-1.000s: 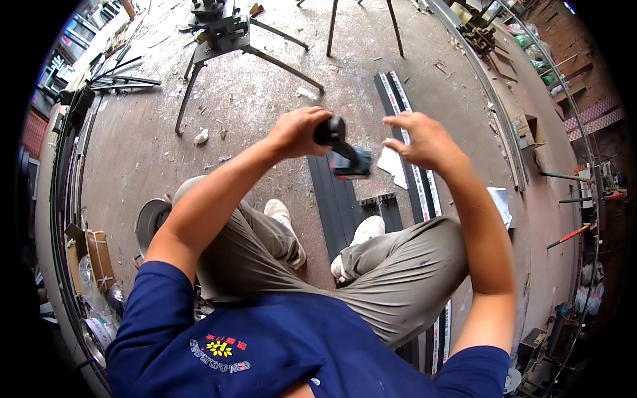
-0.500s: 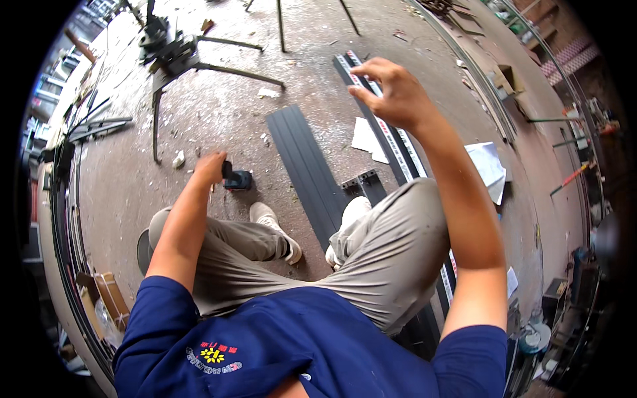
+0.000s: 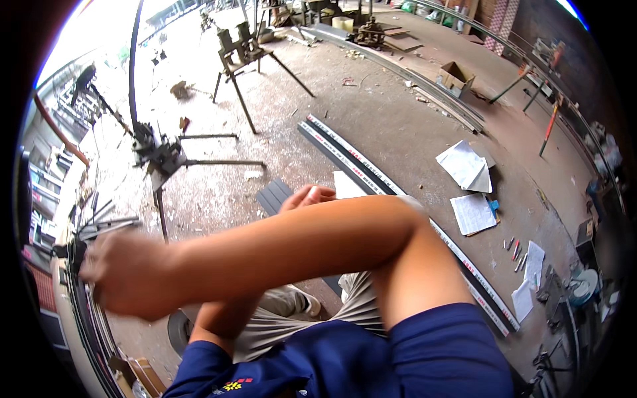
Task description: The person sits on the floor and uses a cordless drill to attach metal brackets to long black metal profiles. They repeatedly pick up screws and brackets, align them, and drive the screws into the profiles.
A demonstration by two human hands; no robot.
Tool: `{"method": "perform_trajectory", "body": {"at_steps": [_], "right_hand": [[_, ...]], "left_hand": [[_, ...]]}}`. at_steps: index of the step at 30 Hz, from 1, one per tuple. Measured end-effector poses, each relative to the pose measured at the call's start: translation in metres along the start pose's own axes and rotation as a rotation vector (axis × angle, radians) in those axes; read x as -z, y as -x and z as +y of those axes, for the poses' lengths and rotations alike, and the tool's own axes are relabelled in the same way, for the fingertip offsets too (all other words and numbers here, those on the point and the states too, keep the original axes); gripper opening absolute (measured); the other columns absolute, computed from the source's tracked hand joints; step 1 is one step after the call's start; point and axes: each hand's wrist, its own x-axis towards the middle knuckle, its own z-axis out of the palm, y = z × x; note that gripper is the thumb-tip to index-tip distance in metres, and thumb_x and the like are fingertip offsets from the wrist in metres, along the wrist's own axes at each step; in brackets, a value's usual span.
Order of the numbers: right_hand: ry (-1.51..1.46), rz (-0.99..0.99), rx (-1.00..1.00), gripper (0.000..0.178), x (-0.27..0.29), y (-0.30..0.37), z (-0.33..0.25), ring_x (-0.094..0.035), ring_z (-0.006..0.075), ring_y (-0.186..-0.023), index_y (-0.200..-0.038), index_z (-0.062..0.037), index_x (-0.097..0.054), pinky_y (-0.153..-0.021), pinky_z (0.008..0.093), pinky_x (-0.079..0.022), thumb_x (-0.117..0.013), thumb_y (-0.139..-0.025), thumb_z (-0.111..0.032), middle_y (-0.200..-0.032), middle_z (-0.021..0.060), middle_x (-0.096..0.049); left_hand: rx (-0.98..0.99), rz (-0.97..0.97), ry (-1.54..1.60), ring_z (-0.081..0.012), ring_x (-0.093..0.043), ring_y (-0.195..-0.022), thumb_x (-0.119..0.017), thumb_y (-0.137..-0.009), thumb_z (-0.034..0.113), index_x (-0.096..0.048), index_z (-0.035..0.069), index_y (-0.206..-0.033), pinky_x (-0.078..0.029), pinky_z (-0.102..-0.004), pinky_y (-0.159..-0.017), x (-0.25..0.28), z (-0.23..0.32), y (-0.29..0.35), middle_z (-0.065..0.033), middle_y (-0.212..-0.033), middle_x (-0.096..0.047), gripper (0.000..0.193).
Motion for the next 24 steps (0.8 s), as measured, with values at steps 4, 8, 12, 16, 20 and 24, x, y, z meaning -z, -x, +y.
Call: {"method": "perform_trajectory", "body": {"at_steps": [4, 8, 12, 16, 20, 24], "right_hand": [[-0.040, -0.122, 0.150, 0.027, -0.037, -0.068, -0.053, -0.063, 0.0280, -0.108, -0.090, -0.0171, -0.080, -0.087, 0.0420, -0.046, -0.070, -0.080, -0.040, -0.117, 0.0099, -0.069], [0.009, -0.059, 0.275, 0.035, -0.048, -0.072, -0.071, -0.065, 0.0301, -0.102, -0.100, -0.0113, -0.076, -0.082, 0.0447, -0.049, -0.062, -0.089, -0.041, -0.115, 0.0118, -0.069], [-0.095, -0.071, 0.185, 0.037, -0.019, -0.059, -0.088, -0.069, 0.0244, -0.090, -0.078, -0.0120, -0.075, -0.072, 0.0404, -0.055, -0.063, -0.090, -0.045, -0.095, 0.0024, -0.070], [-0.027, -0.048, 0.197, 0.036, -0.048, -0.045, -0.103, -0.067, 0.0224, -0.090, -0.077, -0.0126, -0.072, -0.070, 0.0389, -0.053, -0.056, -0.095, -0.040, -0.094, 0.0016, -0.068], [0.032, -0.160, 0.233, 0.030, -0.052, -0.028, -0.110, -0.066, 0.0207, -0.088, -0.080, -0.0129, -0.072, -0.070, 0.0375, -0.051, -0.053, -0.094, -0.032, -0.094, 0.0012, -0.067], [0.089, -0.230, 0.285, 0.026, -0.045, -0.015, -0.120, -0.066, 0.0200, -0.090, -0.086, -0.0130, -0.074, -0.071, 0.0372, -0.051, -0.052, -0.093, -0.026, -0.094, 0.0018, -0.067]], "left_hand": [[0.053, -0.195, 0.080, -0.0178, -0.063, -0.103, -0.056, -0.105, 0.039, -0.058, 0.000, -0.120, -0.051, -0.0330, -0.090, -0.043, 0.016, 0.019, -0.0107, -0.114, -0.067, 0.042], [0.054, -0.265, 0.214, -0.0170, -0.063, -0.102, -0.056, -0.104, 0.039, -0.057, 0.001, -0.120, -0.050, -0.0326, -0.090, -0.035, 0.014, 0.026, -0.0105, -0.113, -0.066, 0.041], [0.033, -0.331, 0.327, -0.0162, -0.062, -0.102, -0.056, -0.104, 0.038, -0.056, 0.001, -0.119, -0.049, -0.0322, -0.090, -0.013, 0.007, 0.030, -0.0103, -0.113, -0.066, 0.040], [0.053, -0.327, 0.387, -0.0149, -0.062, -0.101, -0.056, -0.104, 0.037, -0.054, 0.002, -0.119, -0.048, -0.0318, -0.090, -0.021, 0.011, 0.042, -0.0096, -0.112, -0.065, 0.038], [0.067, -0.284, 0.359, -0.0144, -0.061, -0.100, -0.056, -0.104, 0.036, -0.055, 0.002, -0.118, -0.048, -0.0311, -0.090, -0.029, 0.017, 0.052, -0.0089, -0.110, -0.065, 0.037], [0.097, -0.246, 0.293, -0.0139, -0.061, -0.098, -0.056, -0.104, 0.035, -0.055, 0.002, -0.117, -0.048, -0.0305, -0.089, -0.032, 0.009, 0.055, -0.0083, -0.109, -0.065, 0.035]]}}
